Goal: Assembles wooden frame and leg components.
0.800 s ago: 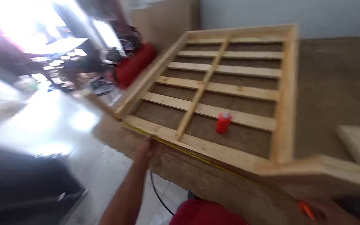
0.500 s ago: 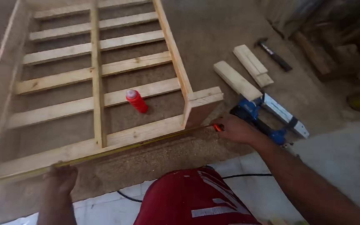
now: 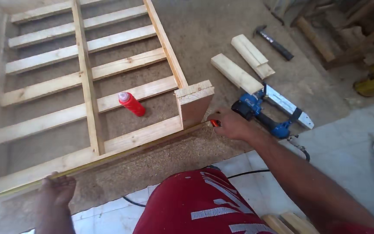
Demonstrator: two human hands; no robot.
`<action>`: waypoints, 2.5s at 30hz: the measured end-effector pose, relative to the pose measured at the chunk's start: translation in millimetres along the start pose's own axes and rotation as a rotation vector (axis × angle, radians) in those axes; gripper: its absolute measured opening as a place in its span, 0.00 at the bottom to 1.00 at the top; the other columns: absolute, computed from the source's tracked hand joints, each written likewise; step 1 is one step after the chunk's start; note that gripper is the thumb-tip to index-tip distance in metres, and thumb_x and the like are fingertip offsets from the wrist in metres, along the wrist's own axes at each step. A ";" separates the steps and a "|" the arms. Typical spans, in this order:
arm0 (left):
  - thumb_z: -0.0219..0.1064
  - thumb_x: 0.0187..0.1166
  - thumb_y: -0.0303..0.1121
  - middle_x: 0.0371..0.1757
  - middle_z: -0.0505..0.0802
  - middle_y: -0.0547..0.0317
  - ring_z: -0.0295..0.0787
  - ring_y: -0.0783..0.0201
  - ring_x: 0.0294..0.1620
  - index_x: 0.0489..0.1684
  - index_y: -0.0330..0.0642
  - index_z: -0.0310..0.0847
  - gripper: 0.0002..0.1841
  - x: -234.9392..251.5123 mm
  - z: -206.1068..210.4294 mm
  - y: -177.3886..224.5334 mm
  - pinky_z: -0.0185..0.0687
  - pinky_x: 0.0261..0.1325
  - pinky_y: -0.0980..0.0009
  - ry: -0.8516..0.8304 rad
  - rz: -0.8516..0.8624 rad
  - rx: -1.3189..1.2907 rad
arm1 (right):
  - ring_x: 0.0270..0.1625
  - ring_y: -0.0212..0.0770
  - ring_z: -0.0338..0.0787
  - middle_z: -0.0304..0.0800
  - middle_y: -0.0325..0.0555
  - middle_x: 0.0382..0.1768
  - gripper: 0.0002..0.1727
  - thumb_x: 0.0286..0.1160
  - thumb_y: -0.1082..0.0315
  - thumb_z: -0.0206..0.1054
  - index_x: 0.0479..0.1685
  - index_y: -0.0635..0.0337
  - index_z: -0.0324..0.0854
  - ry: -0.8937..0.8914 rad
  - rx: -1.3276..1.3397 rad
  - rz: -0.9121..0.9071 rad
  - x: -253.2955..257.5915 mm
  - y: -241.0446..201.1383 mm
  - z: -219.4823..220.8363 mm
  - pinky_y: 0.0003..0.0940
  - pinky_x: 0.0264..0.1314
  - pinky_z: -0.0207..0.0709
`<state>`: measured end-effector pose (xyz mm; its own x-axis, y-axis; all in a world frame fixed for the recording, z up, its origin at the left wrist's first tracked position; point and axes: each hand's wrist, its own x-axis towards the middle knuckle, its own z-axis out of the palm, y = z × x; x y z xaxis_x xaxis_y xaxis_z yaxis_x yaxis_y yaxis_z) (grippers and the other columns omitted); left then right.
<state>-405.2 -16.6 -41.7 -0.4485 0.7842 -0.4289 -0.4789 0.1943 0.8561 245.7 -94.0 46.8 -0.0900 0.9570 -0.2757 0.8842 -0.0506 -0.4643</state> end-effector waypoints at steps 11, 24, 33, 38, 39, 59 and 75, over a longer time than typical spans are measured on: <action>0.39 0.96 0.48 0.26 0.89 0.71 0.89 0.74 0.30 0.40 0.55 0.78 0.21 5.7 -3.1 -0.8 0.88 0.40 0.72 0.040 0.004 -0.009 | 0.61 0.50 0.85 0.82 0.50 0.60 0.23 0.67 0.64 0.75 0.66 0.40 0.88 0.073 -0.049 -0.062 2.3 2.9 3.6 0.52 0.60 0.82; 0.40 0.96 0.48 0.26 0.88 0.70 0.89 0.73 0.29 0.38 0.55 0.77 0.21 5.5 0.3 0.5 0.89 0.39 0.71 0.080 -0.002 0.020 | 0.64 0.51 0.82 0.81 0.50 0.61 0.23 0.69 0.64 0.74 0.67 0.39 0.88 0.070 -0.059 -0.045 1.8 0.7 2.9 0.51 0.63 0.81; 0.38 0.96 0.50 0.29 0.90 0.70 0.91 0.72 0.33 0.42 0.56 0.78 0.21 -25.2 14.4 -8.3 0.90 0.42 0.70 -0.086 0.059 0.068 | 0.62 0.50 0.84 0.82 0.46 0.62 0.26 0.66 0.63 0.75 0.68 0.34 0.87 0.050 -0.060 -0.041 -8.9 -2.4 6.4 0.53 0.58 0.84; 0.58 0.86 0.48 0.50 0.97 0.52 0.96 0.56 0.51 0.53 0.40 0.88 0.20 -156.8 97.4 -85.9 0.92 0.59 0.56 -0.751 -0.074 0.708 | 0.65 0.50 0.86 0.84 0.49 0.67 0.35 0.59 0.63 0.79 0.75 0.42 0.80 -0.080 0.153 -0.006 -32.3 -15.2 52.1 0.55 0.64 0.84; 0.59 0.87 0.44 0.58 0.96 0.50 0.95 0.55 0.57 0.63 0.39 0.87 0.21 -173.2 113.6 -101.2 0.90 0.65 0.55 -0.903 -0.120 0.978 | 0.63 0.49 0.87 0.85 0.48 0.65 0.34 0.58 0.64 0.81 0.72 0.45 0.82 -0.074 0.176 -0.002 -34.1 -13.9 64.0 0.53 0.63 0.84; 0.71 0.80 0.54 0.38 0.96 0.46 0.95 0.44 0.45 0.45 0.42 0.90 0.22 -183.0 313.4 -165.5 0.86 0.52 0.36 -0.929 0.629 1.772 | 0.60 0.47 0.89 0.87 0.49 0.60 0.25 0.73 0.60 0.76 0.69 0.54 0.81 0.090 0.240 -0.070 43.1 -1.9 50.2 0.48 0.63 0.85; 0.71 0.80 0.50 0.37 0.96 0.49 0.96 0.47 0.42 0.41 0.45 0.91 0.17 -175.7 305.6 -171.6 0.89 0.48 0.39 -1.012 0.815 1.603 | 0.54 0.45 0.91 0.90 0.46 0.49 0.11 0.74 0.61 0.75 0.50 0.55 0.87 0.010 0.154 -0.264 65.0 12.0 41.1 0.47 0.60 0.86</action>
<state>-13.5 -7.6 -25.1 0.5828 0.8057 -0.1062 0.7659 -0.5009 0.4031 231.6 -44.2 -11.3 -0.3023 0.9456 -0.1205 0.7508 0.1583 -0.6413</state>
